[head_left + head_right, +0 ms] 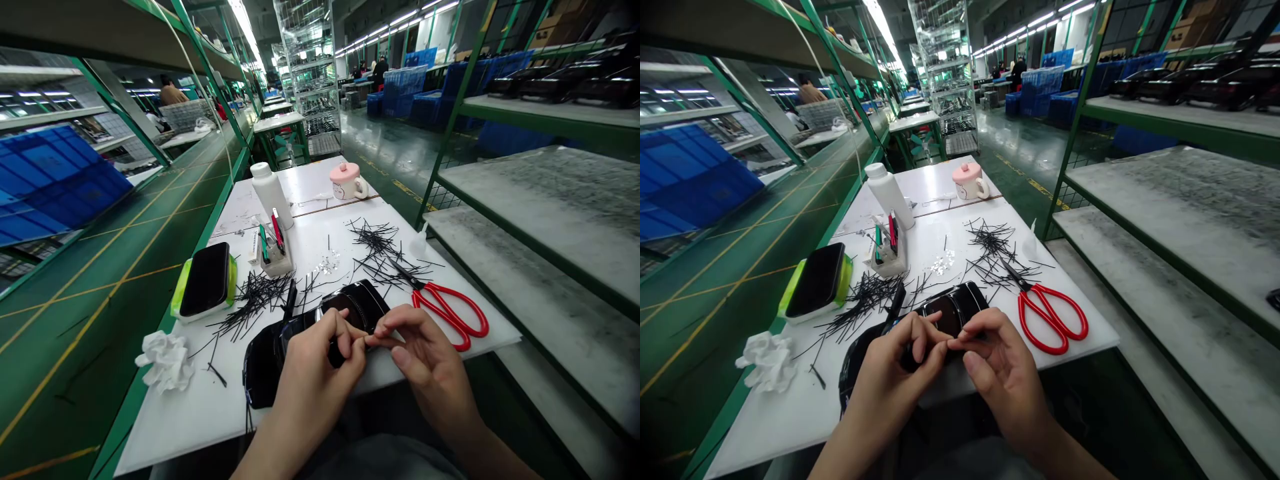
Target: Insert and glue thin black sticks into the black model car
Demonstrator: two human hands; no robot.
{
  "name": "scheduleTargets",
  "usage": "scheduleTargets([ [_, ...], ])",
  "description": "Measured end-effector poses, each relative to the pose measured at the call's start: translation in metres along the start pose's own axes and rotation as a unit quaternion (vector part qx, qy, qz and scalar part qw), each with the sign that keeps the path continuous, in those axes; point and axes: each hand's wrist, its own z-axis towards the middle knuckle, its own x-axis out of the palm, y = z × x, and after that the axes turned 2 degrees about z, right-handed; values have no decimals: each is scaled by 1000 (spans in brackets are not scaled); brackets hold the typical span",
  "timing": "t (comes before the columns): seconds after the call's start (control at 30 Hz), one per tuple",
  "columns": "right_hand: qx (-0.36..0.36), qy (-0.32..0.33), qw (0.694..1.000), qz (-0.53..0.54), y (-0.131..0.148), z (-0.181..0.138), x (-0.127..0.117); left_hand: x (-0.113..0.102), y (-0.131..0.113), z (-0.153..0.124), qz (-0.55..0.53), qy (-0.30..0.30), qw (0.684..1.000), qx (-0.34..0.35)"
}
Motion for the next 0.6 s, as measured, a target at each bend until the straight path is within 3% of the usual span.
scheduleTargets([
  [0.37,-83,-7,995,57,1,-5,-1,14,-21,12,-6,-50,999,14],
  [0.6,-46,-20,992,119,11,0,8,11,-26,6,-45,-63,997,7],
])
